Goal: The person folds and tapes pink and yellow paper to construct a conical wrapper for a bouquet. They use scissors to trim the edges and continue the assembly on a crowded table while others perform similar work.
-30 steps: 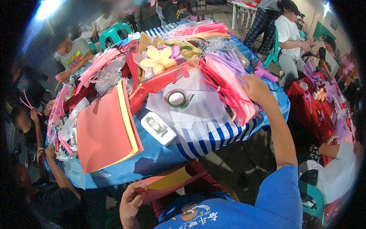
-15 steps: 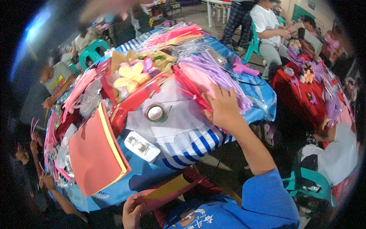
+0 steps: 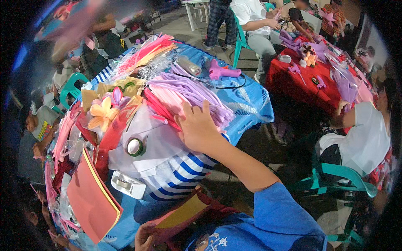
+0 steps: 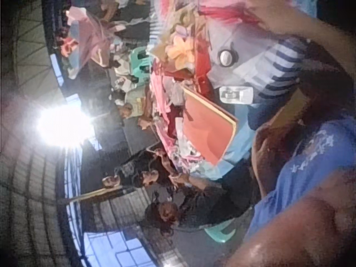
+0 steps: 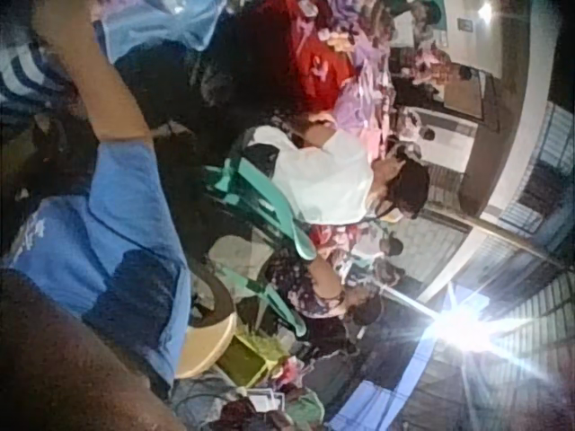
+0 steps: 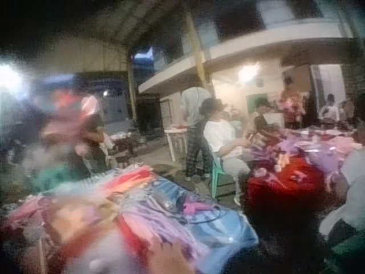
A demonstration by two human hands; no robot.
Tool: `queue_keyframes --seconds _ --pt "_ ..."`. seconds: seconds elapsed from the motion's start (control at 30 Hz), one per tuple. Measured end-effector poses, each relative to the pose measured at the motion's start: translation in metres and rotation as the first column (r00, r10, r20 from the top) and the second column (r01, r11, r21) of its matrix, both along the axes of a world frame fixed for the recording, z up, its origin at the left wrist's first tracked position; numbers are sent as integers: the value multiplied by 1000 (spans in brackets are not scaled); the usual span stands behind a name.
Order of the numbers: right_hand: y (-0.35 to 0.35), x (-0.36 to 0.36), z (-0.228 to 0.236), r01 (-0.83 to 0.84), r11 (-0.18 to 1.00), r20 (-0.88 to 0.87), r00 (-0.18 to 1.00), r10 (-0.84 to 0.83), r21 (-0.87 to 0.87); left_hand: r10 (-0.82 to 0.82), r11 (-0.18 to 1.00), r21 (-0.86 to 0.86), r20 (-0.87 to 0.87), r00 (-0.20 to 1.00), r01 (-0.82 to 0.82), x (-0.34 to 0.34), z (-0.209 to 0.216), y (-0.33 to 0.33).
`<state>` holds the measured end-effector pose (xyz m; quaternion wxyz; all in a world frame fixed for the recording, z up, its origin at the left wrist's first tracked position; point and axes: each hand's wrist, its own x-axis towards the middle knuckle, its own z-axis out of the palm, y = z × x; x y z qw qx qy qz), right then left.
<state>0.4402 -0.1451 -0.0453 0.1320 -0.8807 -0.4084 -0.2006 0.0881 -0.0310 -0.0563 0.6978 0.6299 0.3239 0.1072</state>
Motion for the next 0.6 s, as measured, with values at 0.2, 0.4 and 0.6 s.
queue_keyframes --seconds 0.2,0.4,0.6 --pt "-10 16 38 -49 975 -270 957 107 216 -47 999 22 -2 999 47 4 1 -5" --pt "6 72 28 133 990 -365 925 -106 50 -89 996 24 -3 996 89 11 0 -8" --pt "42 39 0 223 974 -150 965 -215 40 -39 978 -204 59 998 50 15 6 -17"
